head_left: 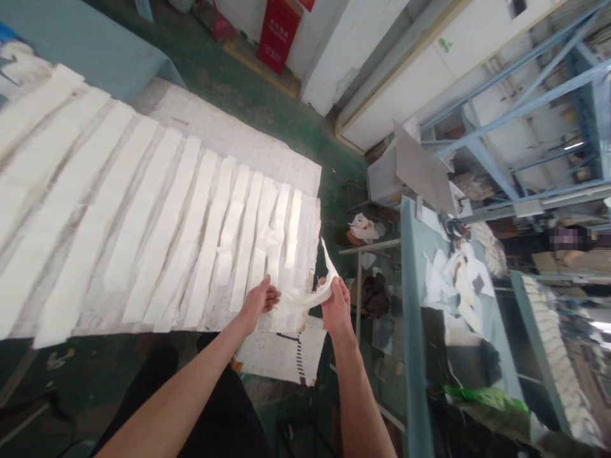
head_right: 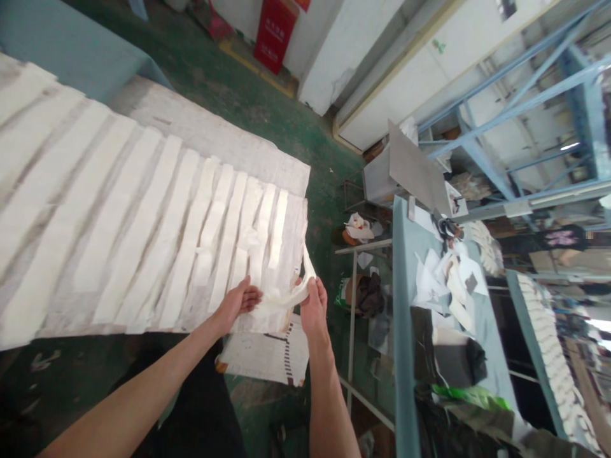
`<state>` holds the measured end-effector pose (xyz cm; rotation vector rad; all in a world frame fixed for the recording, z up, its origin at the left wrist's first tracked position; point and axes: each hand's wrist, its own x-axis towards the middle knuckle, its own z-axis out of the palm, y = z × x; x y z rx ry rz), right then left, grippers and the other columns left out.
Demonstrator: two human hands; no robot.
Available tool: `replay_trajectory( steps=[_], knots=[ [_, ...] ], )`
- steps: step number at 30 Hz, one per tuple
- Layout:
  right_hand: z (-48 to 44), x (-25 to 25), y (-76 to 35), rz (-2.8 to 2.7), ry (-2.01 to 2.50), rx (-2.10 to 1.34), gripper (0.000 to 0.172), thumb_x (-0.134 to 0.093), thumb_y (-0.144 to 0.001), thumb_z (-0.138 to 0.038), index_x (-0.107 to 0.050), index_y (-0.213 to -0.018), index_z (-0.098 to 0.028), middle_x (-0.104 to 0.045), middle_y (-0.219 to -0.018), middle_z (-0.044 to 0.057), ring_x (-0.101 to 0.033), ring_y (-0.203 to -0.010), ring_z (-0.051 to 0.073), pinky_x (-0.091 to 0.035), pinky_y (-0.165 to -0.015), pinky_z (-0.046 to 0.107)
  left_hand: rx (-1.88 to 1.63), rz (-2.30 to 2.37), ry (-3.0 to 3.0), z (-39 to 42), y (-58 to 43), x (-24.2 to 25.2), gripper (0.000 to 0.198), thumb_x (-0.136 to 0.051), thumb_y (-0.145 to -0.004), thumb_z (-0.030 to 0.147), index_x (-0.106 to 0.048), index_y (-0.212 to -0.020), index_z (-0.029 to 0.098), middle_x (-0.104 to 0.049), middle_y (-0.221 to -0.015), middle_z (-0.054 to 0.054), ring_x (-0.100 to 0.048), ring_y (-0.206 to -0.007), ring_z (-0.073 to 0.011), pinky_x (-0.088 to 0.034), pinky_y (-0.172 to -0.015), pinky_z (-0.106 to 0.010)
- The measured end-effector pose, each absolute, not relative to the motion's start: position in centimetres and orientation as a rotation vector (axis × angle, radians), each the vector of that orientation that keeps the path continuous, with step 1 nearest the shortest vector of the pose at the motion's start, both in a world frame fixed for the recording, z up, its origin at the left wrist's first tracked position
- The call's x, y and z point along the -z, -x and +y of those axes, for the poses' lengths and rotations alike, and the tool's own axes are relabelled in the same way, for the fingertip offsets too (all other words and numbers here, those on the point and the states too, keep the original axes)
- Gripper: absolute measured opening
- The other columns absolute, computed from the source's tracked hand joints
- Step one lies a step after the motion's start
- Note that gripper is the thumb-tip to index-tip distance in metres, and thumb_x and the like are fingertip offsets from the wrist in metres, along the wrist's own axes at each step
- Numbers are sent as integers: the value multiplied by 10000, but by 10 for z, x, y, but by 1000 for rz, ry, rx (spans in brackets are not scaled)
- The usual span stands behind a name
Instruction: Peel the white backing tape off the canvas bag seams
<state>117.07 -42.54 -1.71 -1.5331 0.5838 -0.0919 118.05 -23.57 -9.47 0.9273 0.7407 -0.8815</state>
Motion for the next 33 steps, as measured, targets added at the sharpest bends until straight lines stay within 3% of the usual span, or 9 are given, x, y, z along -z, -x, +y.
replay_trajectory(
  steps=[7,10,15,19,23,28,30,33],
  knots=[
    [-419,-37,-1152,417,1556,-7,412,-770,-867,-630,-739,-899,-221,-824,-967,82,-747,-987,273,-588,-897,402,851,647,-980,-232,-1177,81,339,-664,-1051,458,-709,-1181,148,-749,-1152,-87,-739,-985,-225,-629,-893,-438],
    [-410,-45,-1151,345,1550,-59,399,-749,-894,-622,-713,-869,-225,-819,-924,74,-749,-964,267,-593,-847,376,720,585,-1093,-220,-1165,62,358,-684,-1019,506,-747,-1030,154,-779,-1073,-85,-729,-1014,-240,-588,-940,-425],
    [-382,-51,-1156,243,1503,-164,425,-684,-943,-652,-681,-875,-232,-797,-803,54,-759,-878,256,-599,-746,340,435,534,-1305,-180,-1149,29,405,-814,-803,615,-795,-842,213,-807,-966,-59,-665,-1111,-320,-539,-869,-322],
    [-356,-60,-1154,139,1465,-253,414,-664,-966,-650,-723,-925,-242,-815,-886,61,-766,-957,269,-611,-789,350,263,518,-1415,-144,-1136,-10,481,-804,-769,664,-833,-939,215,-814,-1010,-65,-662,-1122,-334,-532,-875,-323],
    [-330,-82,-1140,-77,1454,-328,408,-677,-971,-641,-775,-1085,-262,-817,-1171,83,-744,-1154,291,-605,-956,403,141,417,-1417,-116,-1111,-64,475,-780,-825,642,-849,-1014,212,-823,-1042,-97,-712,-1053,-323,-546,-940,-343],
    [-291,-124,-1108,-350,1371,-404,320,-724,-983,-540,-805,-1220,-341,-729,-1443,52,-587,-1462,291,-481,-1208,469,171,309,-1331,-86,-1055,-114,420,-805,-817,561,-850,-1062,222,-807,-972,-103,-692,-812,-270,-558,-713,-321],
    [-271,-139,-1091,-443,1290,-482,267,-713,-999,-509,-822,-1192,-360,-732,-1441,40,-544,-1507,294,-442,-1244,502,185,297,-1230,-74,-1025,-126,443,-803,-809,530,-821,-1120,215,-789,-961,-98,-642,-724,-225,-513,-611,-290],
    [-240,-151,-1059,-512,1184,-627,333,-722,-975,-542,-830,-1211,-334,-740,-1423,80,-517,-1525,347,-453,-1226,560,164,250,-1181,-56,-970,-140,393,-741,-856,453,-786,-1146,191,-768,-968,-82,-613,-732,-192,-480,-624,-265]
  ],
)
